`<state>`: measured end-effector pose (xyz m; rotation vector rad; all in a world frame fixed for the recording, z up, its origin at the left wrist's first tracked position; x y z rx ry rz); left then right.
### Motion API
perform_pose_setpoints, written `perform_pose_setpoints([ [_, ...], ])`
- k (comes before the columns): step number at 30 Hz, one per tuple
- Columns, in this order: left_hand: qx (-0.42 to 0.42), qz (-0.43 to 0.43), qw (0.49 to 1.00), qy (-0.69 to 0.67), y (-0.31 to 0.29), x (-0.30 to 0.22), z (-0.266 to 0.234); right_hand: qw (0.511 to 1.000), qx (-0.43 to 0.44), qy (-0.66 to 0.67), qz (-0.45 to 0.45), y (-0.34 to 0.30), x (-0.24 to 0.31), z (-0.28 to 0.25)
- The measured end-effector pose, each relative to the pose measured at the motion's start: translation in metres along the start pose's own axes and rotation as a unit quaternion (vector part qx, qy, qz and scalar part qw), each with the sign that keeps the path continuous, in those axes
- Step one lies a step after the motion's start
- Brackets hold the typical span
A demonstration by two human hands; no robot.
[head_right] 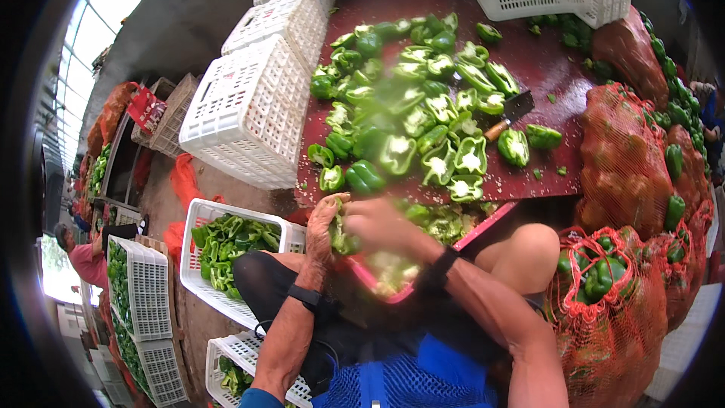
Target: Cutting green bell peppers, removing the cores and seeds, and sorting them into crates in a processing facility.
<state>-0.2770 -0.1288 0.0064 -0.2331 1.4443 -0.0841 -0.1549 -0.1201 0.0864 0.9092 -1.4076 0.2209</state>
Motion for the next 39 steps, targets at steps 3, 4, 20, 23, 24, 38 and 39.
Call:
perform_pose_setpoints([
  [3, 0.000, 0.084, 0.996, -0.001, -0.003, -0.011, -0.026, 0.999, -0.007, -0.008, 0.037, 0.007, 0.007, -0.011],
  [4, -0.014, 0.121, 0.993, -0.008, -0.004, -0.023, -0.024, 0.989, -0.009, 0.031, 0.147, 0.002, -0.006, -0.017],
  [20, -0.017, 0.081, 0.996, 0.025, -0.007, -0.012, -0.021, 0.993, 0.017, -0.103, 0.056, -0.006, 0.001, 0.032],
  [23, -0.004, 0.122, 0.982, 0.144, -0.005, -0.005, -0.021, 0.985, 0.056, -0.131, 0.094, -0.010, -0.013, 0.047],
  [24, 0.020, 0.093, 0.985, 0.142, -0.004, -0.004, -0.007, 0.984, 0.051, -0.135, 0.102, -0.015, -0.021, 0.042],
  [38, -0.100, 0.001, 0.995, 0.026, 0.013, 0.021, -0.046, 0.986, 0.033, -0.089, -0.136, -0.014, 0.053, 0.062],
  [39, -0.111, 0.059, 0.991, 0.037, 0.013, 0.008, -0.051, 0.990, 0.019, -0.095, -0.098, -0.010, 0.051, 0.056],
])
Point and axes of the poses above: each hand's wrist, its own y-axis towards the middle knuckle, its own z-axis out of the palm, x = y × z, the point moved 9 cm from there along y, towards the middle knuckle, and after that the axes turned 15 degrees about y, right-handed, at the moved point
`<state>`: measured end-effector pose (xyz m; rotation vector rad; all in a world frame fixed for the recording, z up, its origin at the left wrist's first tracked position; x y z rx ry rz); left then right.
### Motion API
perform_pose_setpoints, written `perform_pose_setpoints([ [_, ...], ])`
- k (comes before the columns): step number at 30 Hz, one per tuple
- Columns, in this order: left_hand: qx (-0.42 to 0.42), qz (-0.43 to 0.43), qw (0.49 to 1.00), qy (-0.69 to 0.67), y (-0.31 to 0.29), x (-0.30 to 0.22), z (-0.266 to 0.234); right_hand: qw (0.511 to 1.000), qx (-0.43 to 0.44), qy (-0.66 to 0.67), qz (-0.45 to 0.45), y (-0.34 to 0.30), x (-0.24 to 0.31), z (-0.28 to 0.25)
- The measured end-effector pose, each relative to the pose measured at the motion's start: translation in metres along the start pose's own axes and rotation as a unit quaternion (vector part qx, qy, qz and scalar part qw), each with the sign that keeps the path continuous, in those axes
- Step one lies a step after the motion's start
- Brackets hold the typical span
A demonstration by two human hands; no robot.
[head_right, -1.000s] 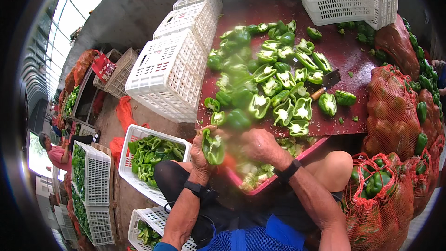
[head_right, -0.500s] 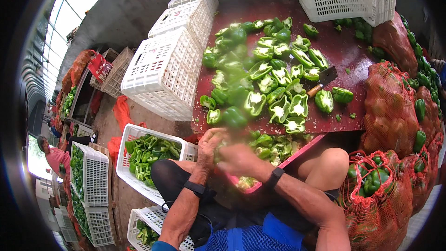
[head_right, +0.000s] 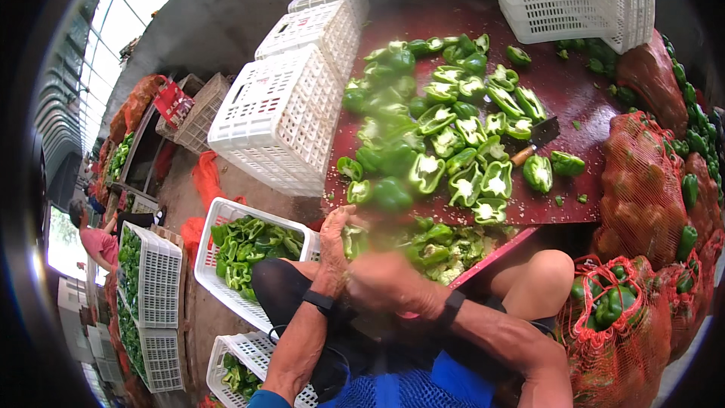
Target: Cutting green bell peppers, removing the cores and seeds, and sorting them into crates in a processing facility.
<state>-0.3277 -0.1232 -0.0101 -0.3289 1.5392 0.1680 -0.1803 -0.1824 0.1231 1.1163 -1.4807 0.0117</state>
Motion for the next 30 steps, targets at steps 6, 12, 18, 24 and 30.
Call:
perform_pose_setpoints([
  [6, -0.020, -0.014, 0.989, -0.147, -0.009, -0.049, -0.026, 0.951, 0.248, -0.097, 0.160, -0.042, -0.087, 0.013],
  [12, -0.010, 0.008, 0.988, -0.152, -0.012, -0.115, -0.061, 0.955, 0.162, -0.151, 0.199, -0.037, -0.083, -0.010],
  [18, 0.032, -0.016, 0.988, -0.151, -0.032, -0.123, -0.053, 0.993, -0.091, 0.008, 0.072, 0.011, -0.029, -0.033],
  [24, 0.140, -0.104, 0.982, -0.080, -0.040, -0.076, -0.003, 0.993, -0.091, -0.010, 0.073, 0.024, -0.013, -0.030],
  [30, 0.221, -0.094, 0.971, 0.017, -0.035, -0.029, 0.029, 0.988, -0.001, -0.119, 0.099, 0.018, -0.025, -0.028],
])
Point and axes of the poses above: each hand's wrist, its own y-axis towards the middle knuckle, its own z-axis out of the palm, x = y × z, the point moved 9 cm from there along y, towards the middle knuckle, and after that the axes turned 15 degrees about y, right-handed, at the moved point
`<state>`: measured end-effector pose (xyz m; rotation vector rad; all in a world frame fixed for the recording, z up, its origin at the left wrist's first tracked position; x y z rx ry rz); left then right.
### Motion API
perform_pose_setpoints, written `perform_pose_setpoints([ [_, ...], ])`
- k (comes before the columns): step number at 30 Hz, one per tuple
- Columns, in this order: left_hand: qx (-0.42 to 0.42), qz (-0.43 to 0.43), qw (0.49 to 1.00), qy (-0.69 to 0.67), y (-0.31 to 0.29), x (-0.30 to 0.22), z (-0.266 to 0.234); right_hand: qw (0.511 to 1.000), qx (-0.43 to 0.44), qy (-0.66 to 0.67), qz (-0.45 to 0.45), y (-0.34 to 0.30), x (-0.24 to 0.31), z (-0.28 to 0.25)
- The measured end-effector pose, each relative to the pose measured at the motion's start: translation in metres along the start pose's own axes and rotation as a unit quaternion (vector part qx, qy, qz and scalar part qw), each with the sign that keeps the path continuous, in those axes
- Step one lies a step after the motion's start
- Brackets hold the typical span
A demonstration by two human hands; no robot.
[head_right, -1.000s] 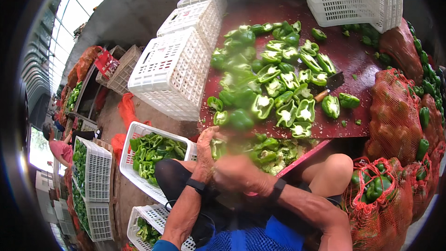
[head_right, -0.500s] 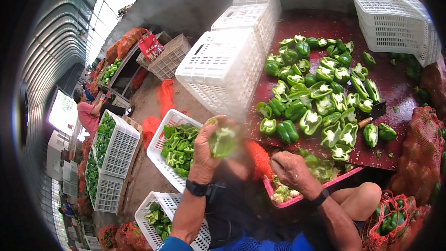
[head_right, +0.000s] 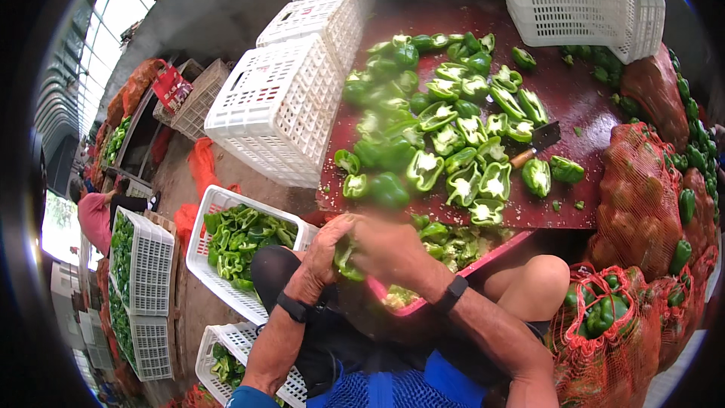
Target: Cutting green bell peppers, removing the cores and seeds, and sorting them into crates in a processing facility.
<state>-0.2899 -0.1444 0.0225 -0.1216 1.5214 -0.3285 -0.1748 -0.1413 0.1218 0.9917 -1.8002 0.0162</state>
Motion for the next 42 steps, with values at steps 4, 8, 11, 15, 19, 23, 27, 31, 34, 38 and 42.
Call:
perform_pose_setpoints([
  [4, -0.020, 0.029, 0.995, 0.091, 0.005, 0.003, -0.005, 0.998, 0.060, -0.001, 0.011, -0.004, -0.015, 0.016],
  [8, -0.052, 0.241, 0.916, 0.317, -0.005, -0.033, 0.005, 0.986, -0.012, 0.168, 0.006, -0.005, -0.021, 0.002],
  [11, -0.065, 0.018, 0.998, 0.009, 0.001, -0.018, -0.002, 0.976, -0.096, 0.189, 0.050, -0.007, -0.022, -0.020],
  [15, -0.127, 0.096, 0.986, 0.052, -0.035, -0.083, -0.039, 0.990, 0.022, 0.044, 0.133, -0.015, -0.056, -0.016],
  [19, -0.280, 0.254, 0.785, 0.491, -0.093, -0.144, -0.121, 0.990, -0.028, -0.100, 0.099, -0.029, -0.066, -0.023],
  [23, -0.474, 0.021, 0.759, 0.446, -0.158, -0.091, -0.277, 0.991, -0.087, -0.076, 0.072, -0.015, -0.085, -0.028],
  [27, -0.523, -0.002, 0.763, 0.380, -0.180, -0.068, -0.296, 0.974, -0.116, -0.152, 0.119, -0.020, -0.122, -0.040],
  [31, -0.416, 0.130, 0.857, 0.276, -0.147, -0.127, -0.194, 0.968, -0.088, -0.186, 0.141, -0.019, -0.151, -0.011],
  [34, -0.324, 0.157, 0.903, 0.233, -0.115, -0.140, -0.119, 0.964, -0.069, -0.216, 0.140, -0.001, -0.140, 0.008],
  [38, -0.142, 0.107, 0.977, 0.116, -0.065, -0.091, -0.042, 0.949, -0.053, -0.279, 0.138, 0.015, -0.150, 0.029],
  [42, -0.071, 0.036, 0.996, 0.026, -0.026, -0.020, -0.018, 0.939, -0.077, -0.306, 0.139, 0.020, -0.166, 0.045],
])
Point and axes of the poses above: each hand's wrist, its own y-axis towards the middle knuckle, its own z-axis out of the palm, x = y × z, the point moved 9 cm from there along y, towards the middle knuckle, and after that the axes turned 15 degrees about y, right-handed, at the moved point
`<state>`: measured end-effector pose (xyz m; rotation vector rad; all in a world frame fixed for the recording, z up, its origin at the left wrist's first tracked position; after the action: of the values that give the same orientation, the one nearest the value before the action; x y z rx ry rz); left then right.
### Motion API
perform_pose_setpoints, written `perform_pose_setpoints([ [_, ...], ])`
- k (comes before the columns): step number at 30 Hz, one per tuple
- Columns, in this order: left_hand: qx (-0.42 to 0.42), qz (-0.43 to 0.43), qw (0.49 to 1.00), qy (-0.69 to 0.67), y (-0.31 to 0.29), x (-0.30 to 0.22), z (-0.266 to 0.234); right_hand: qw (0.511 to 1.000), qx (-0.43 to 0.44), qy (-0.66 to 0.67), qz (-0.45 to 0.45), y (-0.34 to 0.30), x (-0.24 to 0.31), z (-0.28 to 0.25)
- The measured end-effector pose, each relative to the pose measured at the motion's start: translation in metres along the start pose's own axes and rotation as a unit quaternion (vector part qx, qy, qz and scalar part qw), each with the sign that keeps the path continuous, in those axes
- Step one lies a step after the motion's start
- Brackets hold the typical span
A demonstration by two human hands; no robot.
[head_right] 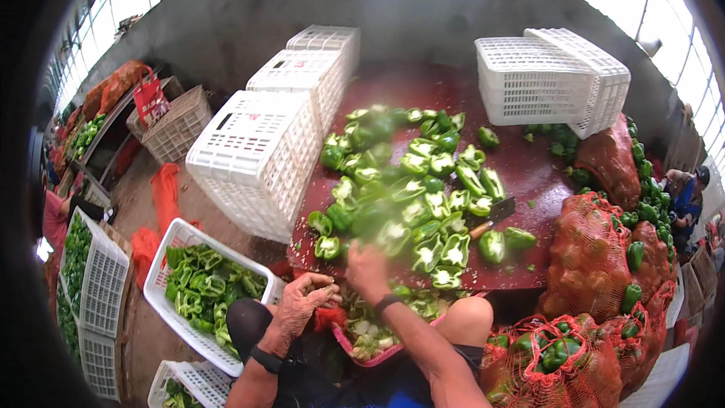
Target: Cutting green bell peppers, removing the cores and seeds, and sorting them into crates in a processing facility.
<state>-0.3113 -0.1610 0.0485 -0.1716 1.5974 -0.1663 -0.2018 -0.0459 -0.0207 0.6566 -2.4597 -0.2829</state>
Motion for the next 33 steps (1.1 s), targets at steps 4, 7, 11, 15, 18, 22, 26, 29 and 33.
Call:
perform_pose_setpoints([
  [4, -0.041, -0.039, 0.997, -0.052, 0.015, 0.029, -0.007, 0.989, 0.027, 0.125, 0.077, 0.005, -0.020, -0.012],
  [7, -0.077, -0.031, 0.992, -0.097, 0.025, 0.047, -0.016, 0.945, 0.054, 0.278, 0.165, 0.003, -0.030, -0.020],
  [11, -0.114, -0.065, 0.981, -0.144, 0.027, 0.059, -0.013, 0.643, 0.142, 0.711, 0.247, -0.020, 0.040, -0.060],
  [15, -0.008, -0.074, 0.944, -0.321, 0.033, 0.046, 0.024, 0.645, 0.152, 0.721, 0.202, -0.046, 0.041, -0.047],
  [18, -0.082, 0.037, 0.929, -0.359, 0.041, 0.038, 0.008, 0.635, 0.169, 0.719, 0.226, -0.047, 0.068, -0.082],
  [22, -0.031, 0.062, 0.948, -0.310, 0.045, 0.017, 0.024, 0.904, 0.010, 0.428, 0.004, -0.034, 0.054, -0.126],
  [26, -0.126, 0.152, 0.980, -0.032, 0.049, 0.046, -0.004, 0.965, 0.061, 0.255, -0.010, -0.035, 0.064, -0.126],
  [29, -0.083, 0.057, 0.995, -0.006, 0.046, 0.045, 0.014, 0.970, 0.049, 0.236, -0.015, -0.043, 0.050, -0.112],
  [33, -0.032, 0.013, 0.999, 0.011, 0.042, 0.047, 0.030, 0.978, 0.000, 0.203, -0.049, -0.047, 0.056, -0.112],
])
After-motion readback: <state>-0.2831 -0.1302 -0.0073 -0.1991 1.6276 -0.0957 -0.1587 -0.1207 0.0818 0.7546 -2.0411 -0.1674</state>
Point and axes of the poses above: each hand's wrist, its own y-axis towards the middle knuckle, its own z-axis out of the palm, x = y × z, the point moved 9 cm from there along y, towards the middle knuckle, and after that the axes turned 15 degrees about y, right-handed, at the moved point
